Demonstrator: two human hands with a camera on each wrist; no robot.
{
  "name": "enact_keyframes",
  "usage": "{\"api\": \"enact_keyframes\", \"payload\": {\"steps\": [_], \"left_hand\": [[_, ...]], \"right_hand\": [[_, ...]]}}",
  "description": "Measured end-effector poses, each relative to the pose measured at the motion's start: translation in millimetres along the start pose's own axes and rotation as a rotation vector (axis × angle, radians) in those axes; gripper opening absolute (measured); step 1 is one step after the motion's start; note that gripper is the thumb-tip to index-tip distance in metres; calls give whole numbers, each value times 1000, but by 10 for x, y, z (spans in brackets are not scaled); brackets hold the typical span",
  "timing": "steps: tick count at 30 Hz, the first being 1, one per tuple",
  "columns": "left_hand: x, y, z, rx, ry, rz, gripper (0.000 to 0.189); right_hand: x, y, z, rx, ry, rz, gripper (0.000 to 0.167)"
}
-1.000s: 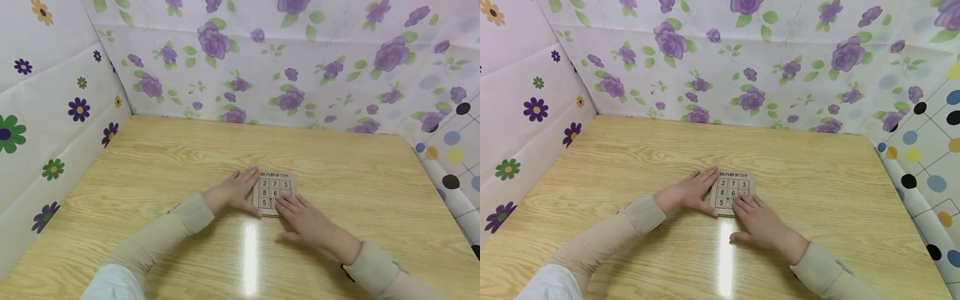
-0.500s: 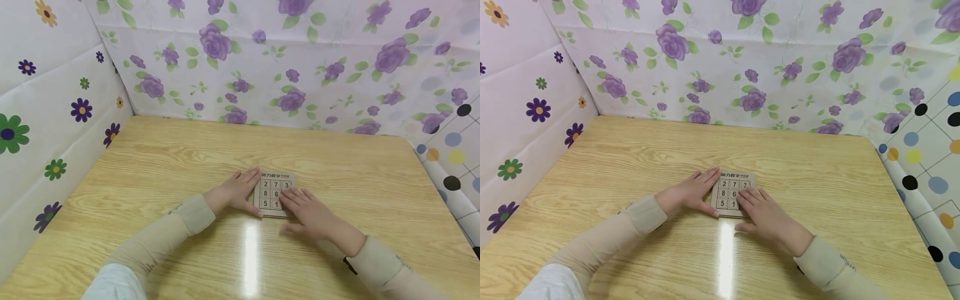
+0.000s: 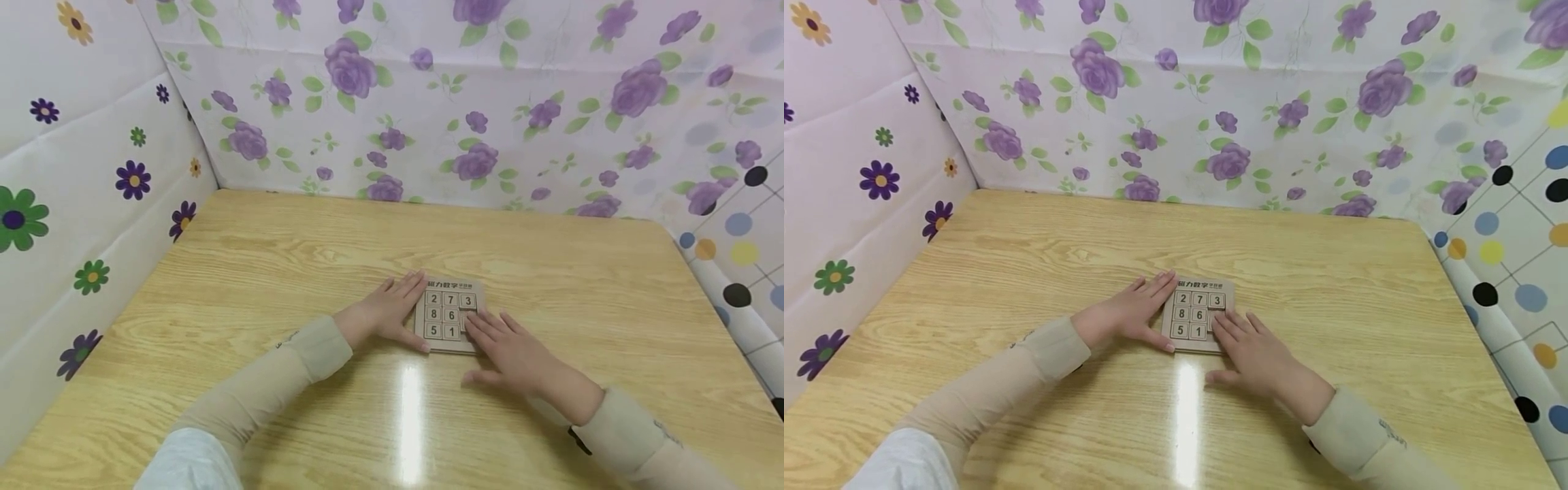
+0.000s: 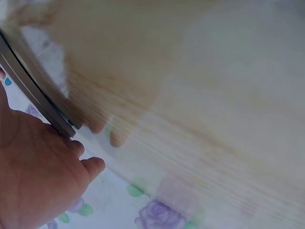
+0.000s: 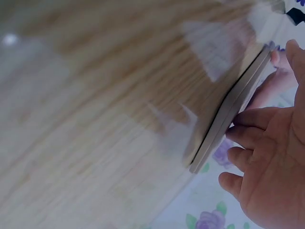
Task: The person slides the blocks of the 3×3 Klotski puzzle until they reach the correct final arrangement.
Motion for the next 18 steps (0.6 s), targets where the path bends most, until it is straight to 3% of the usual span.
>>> {"api": "enact_keyframes", "payload": {"steps": [10, 18], "left_hand": [[6, -6, 11, 6, 11, 2, 127], [-3, 9, 21, 9, 14, -1, 125]], "right_hand": [[91, 114, -4, 1, 8, 28, 83], [40, 115, 10, -15, -4, 49, 81]]}}
Point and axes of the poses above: each hand's wrist, its own y-axis away from the middle knuckle, its own z-axis out of the back of the hand, x = y × z, the point moved 4 cm from there along -y, towards the middle knuckle, and after that the axes turned 12 degrees about -y, right-handed, at the moved point
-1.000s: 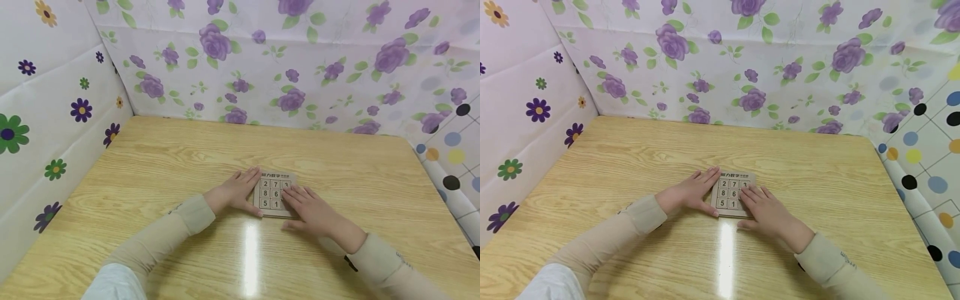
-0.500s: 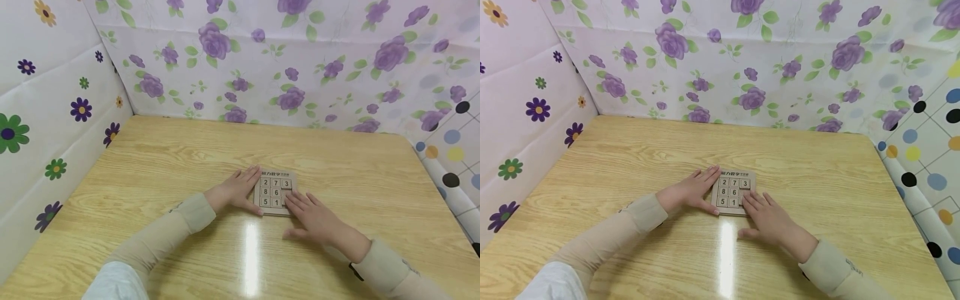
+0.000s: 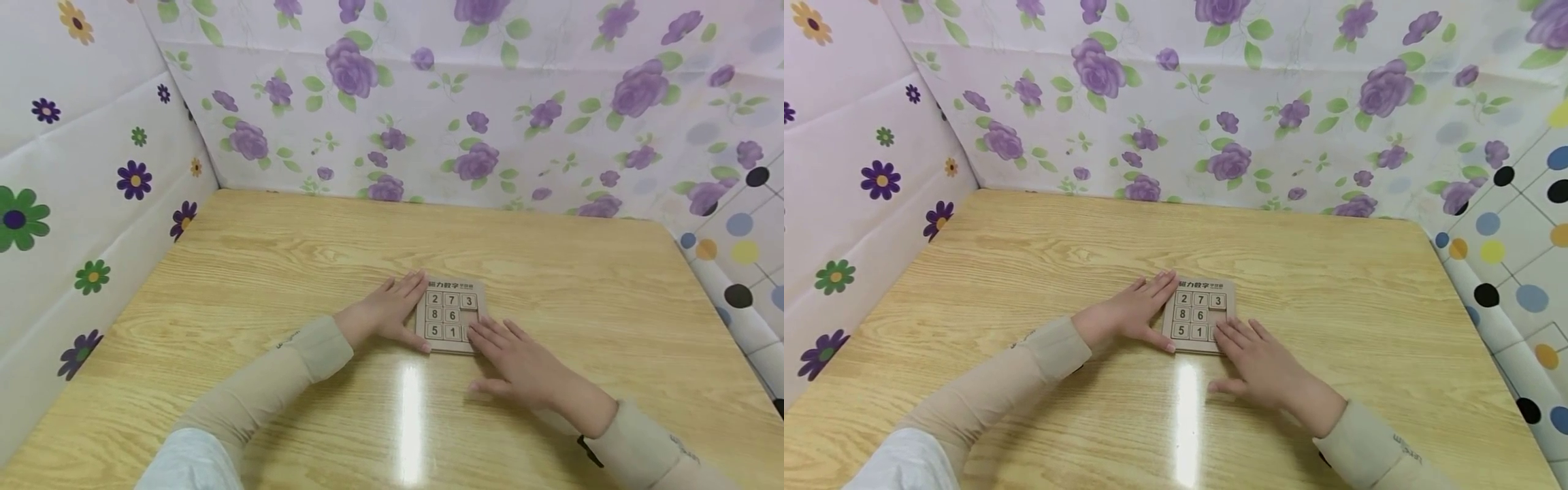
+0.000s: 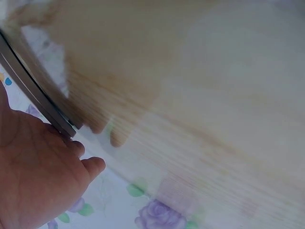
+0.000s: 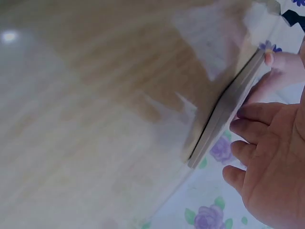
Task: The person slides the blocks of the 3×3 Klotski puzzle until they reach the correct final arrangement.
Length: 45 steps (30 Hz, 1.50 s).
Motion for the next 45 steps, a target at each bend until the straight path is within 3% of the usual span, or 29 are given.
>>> {"api": "enact_keyframes", "payload": {"steps": [7, 20, 38, 45], "left_hand": [[-36, 5, -12, 1, -10, -8, 125], [-66, 12, -66, -5, -26, -6, 125], [-20, 25, 4, 1, -8, 9, 123], [-13, 17, 2, 15, 9, 1, 119]], "right_hand": [[-153, -123, 80, -55, 30, -8, 77], [-296, -258, 23, -23, -4, -27, 80], [-151, -139, -4, -6, 45, 5, 83], [-168, -160, 51, -19, 37, 41, 77]]}}
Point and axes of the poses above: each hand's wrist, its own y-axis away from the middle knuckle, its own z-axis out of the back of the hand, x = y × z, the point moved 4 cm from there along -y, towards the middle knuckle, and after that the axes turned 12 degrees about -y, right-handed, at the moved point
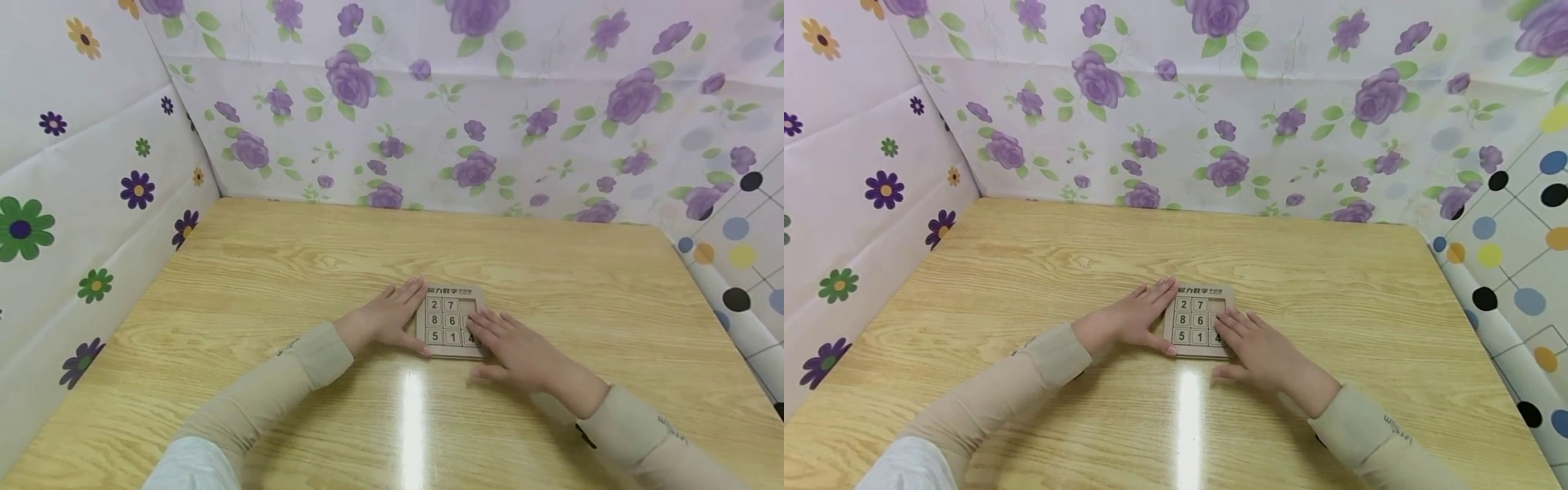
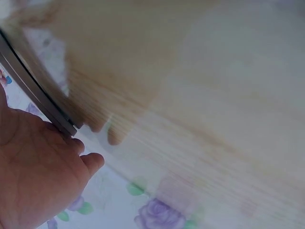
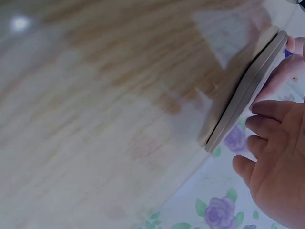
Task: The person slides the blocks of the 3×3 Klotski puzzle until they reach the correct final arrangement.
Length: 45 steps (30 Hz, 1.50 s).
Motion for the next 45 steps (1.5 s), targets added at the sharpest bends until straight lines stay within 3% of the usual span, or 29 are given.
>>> {"api": "enact_keyframes", "payload": {"steps": [8, 18, 32, 45], "left_hand": [[-12, -9, 6, 2, 13, -15, 115], [-54, -35, -16, 5, 17, -30, 116], [-33, -64, 1, -17, 17, -22, 119], [2, -37, -13, -16, 8, 2, 119]], "right_hand": [[-65, -136, 19, -26, 2, 2, 76], [-10, -278, -7, 46, -45, -23, 77], [-187, -158, 53, 38, -35, -48, 76], [-210, -140, 76, 14, 13, 6, 75]]}}
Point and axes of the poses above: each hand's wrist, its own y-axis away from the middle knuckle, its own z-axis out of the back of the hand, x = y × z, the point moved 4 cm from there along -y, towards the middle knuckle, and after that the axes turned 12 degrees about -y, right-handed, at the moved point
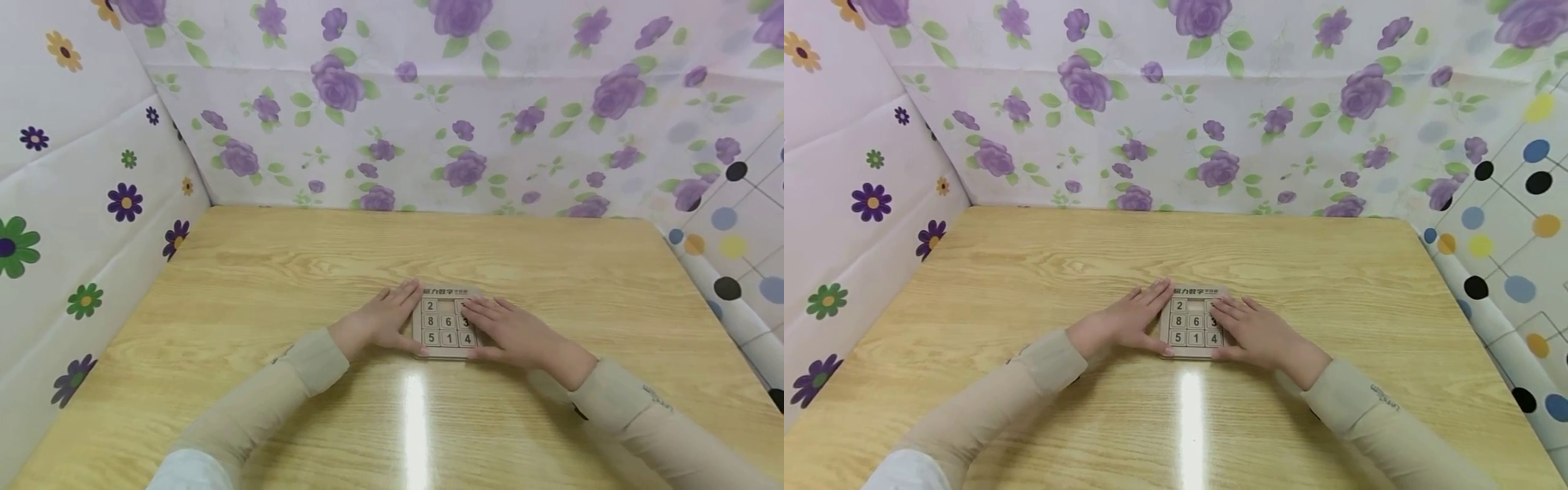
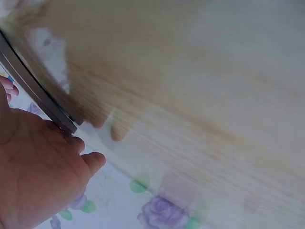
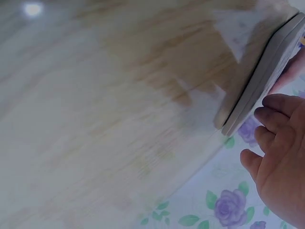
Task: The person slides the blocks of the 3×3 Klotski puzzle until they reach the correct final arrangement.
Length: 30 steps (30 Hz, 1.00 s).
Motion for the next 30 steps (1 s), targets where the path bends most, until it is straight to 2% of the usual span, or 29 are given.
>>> {"api": "enact_keyframes", "payload": {"steps": [4, 12, 16, 22, 30], "left_hand": [[18, 25, -2, -1, 4, 14, 119], [4, 22, 4, -11, -5, -8, 118], [-6, 16, 7, -2, -7, -7, 117], [-19, 12, 16, -1, -2, -10, 118], [4, 5, -1, -5, -12, -4, 119]], "right_hand": [[74, -98, 20, 10, 8, 28, 75], [246, -306, -10, 67, -13, 74, 77], [307, -369, -22, 69, 2, 94, 77], [289, -399, -51, 75, 12, 92, 76], [211, -339, -55, 65, -16, 76, 74]]}}
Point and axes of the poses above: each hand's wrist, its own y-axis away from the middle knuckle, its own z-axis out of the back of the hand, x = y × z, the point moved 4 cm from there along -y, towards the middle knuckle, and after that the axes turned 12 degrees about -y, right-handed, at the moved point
